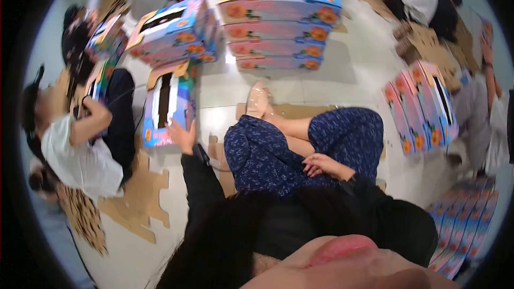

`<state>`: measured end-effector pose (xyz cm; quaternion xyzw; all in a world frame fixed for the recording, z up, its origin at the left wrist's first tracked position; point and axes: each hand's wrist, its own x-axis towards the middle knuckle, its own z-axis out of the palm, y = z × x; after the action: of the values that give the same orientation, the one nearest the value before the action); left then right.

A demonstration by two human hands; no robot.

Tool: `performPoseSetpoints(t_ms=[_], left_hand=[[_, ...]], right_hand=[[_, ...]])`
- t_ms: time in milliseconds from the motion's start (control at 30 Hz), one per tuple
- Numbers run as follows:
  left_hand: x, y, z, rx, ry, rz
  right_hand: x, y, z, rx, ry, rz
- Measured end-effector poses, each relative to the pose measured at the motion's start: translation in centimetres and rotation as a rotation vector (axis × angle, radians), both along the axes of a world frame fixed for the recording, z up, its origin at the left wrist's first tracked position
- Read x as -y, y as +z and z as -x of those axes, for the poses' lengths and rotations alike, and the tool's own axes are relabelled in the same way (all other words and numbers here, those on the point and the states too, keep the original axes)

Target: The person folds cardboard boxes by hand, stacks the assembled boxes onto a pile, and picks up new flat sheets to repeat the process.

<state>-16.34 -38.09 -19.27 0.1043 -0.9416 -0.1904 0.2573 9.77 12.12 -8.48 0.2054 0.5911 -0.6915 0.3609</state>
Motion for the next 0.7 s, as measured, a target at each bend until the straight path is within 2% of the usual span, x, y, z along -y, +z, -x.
performPoseSetpoints(t_ms=[133,233,333,367,433,500,600,633,700], left_hand=[[-6.4,2.3,-13.8,0.116,-0.079,-0.063],[-8.3,1.7,-21.5,0.232,-0.012,-0.191],[-7.2,1.6,-24.2,0.219,0.086,-0.699],[-7.5,2.1,-24.3,0.164,0.058,-0.717],[-10.8,6.9,-22.9,0.051,0.007,-0.757],[-13.9,11.7,-20.8,-0.025,-0.216,-0.500],[-19.8,18.0,-17.5,-0.063,-0.575,-0.373],[-21.6,18.9,-16.6,-0.035,-0.710,-0.360],[-25.0,16.5,-14.9,0.097,-0.872,-0.313]], right_hand=[[0.0,-0.3,-0.6,0.018,-0.065,0.030],[-0.1,-0.4,-0.2,0.010,0.016,0.030],[0.4,-1.2,0.2,0.013,0.111,0.015],[0.4,-1.3,0.4,0.014,0.134,0.001],[0.5,-1.1,0.6,0.003,0.132,0.005],[0.5,-1.1,0.5,-0.005,0.106,0.031],[0.5,-1.1,0.4,-0.064,0.065,0.037],[0.5,-0.9,0.7,-0.078,0.065,0.025],[-0.4,-1.8,2.4,-0.255,0.165,-0.032]])
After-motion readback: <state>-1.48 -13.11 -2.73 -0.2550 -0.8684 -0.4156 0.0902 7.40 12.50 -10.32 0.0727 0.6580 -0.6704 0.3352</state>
